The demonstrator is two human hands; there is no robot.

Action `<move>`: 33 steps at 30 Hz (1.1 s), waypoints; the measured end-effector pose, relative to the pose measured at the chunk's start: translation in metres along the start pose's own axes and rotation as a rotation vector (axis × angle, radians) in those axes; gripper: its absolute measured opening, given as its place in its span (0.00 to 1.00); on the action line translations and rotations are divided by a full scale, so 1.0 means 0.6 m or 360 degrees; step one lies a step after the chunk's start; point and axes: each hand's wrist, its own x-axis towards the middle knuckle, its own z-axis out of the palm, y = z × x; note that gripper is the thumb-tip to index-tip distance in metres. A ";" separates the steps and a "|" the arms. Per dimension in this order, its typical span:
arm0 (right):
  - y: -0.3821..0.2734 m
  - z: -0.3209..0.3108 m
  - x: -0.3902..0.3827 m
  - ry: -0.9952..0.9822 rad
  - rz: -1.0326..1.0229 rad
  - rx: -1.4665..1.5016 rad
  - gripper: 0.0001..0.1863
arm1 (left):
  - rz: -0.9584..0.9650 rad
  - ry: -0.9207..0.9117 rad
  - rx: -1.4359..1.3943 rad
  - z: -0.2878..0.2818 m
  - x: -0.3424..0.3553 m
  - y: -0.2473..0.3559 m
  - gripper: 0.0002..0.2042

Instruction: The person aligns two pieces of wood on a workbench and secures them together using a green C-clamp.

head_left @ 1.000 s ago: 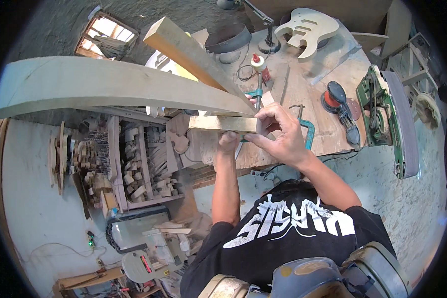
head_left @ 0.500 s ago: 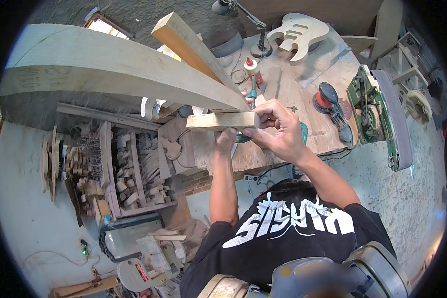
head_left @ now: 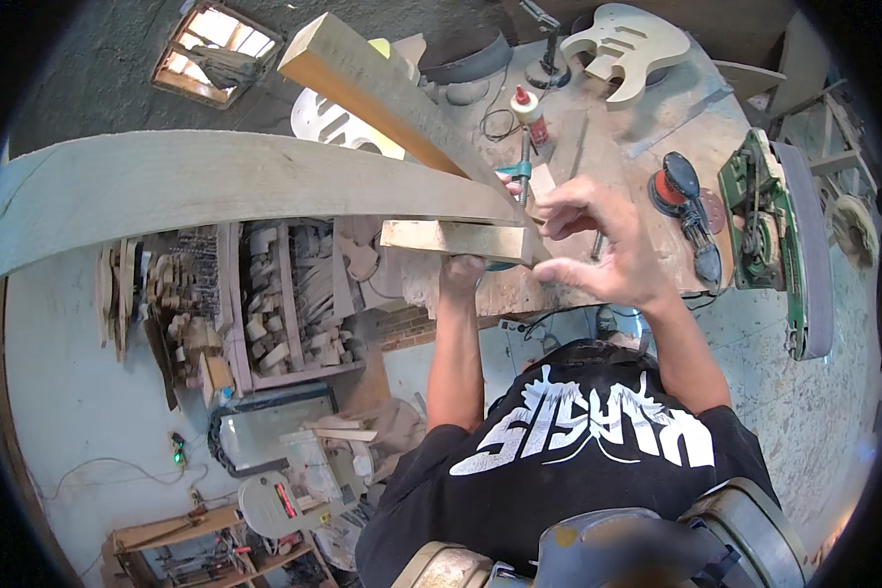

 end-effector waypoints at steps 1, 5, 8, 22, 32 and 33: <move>-0.005 0.009 0.003 -0.0078 -0.0022 -0.0055 0.24 | -0.0011 -0.0006 -0.0014 -0.002 -0.002 -0.001 0.61; 0.019 0.039 -0.006 -0.0127 -0.0076 0.0001 0.21 | 0.0062 -0.0111 0.0020 -0.006 0.004 0.003 0.59; 0.034 0.038 -0.015 -0.0049 -0.0384 -0.0208 0.20 | 0.0045 -0.0097 0.0191 0.007 0.001 0.013 0.51; 0.068 0.001 0.008 -0.0148 -0.1028 -0.0666 0.14 | 0.0016 -0.0266 0.0245 -0.004 0.018 0.022 0.52; 0.064 0.016 0.016 -0.0134 -0.0967 -0.0804 0.11 | -0.0091 -0.0143 -0.0228 -0.003 -0.001 0.011 0.46; 0.061 0.015 0.017 -0.0086 -0.1018 -0.0831 0.12 | -0.0109 -0.0044 -0.0135 -0.002 -0.003 0.008 0.47</move>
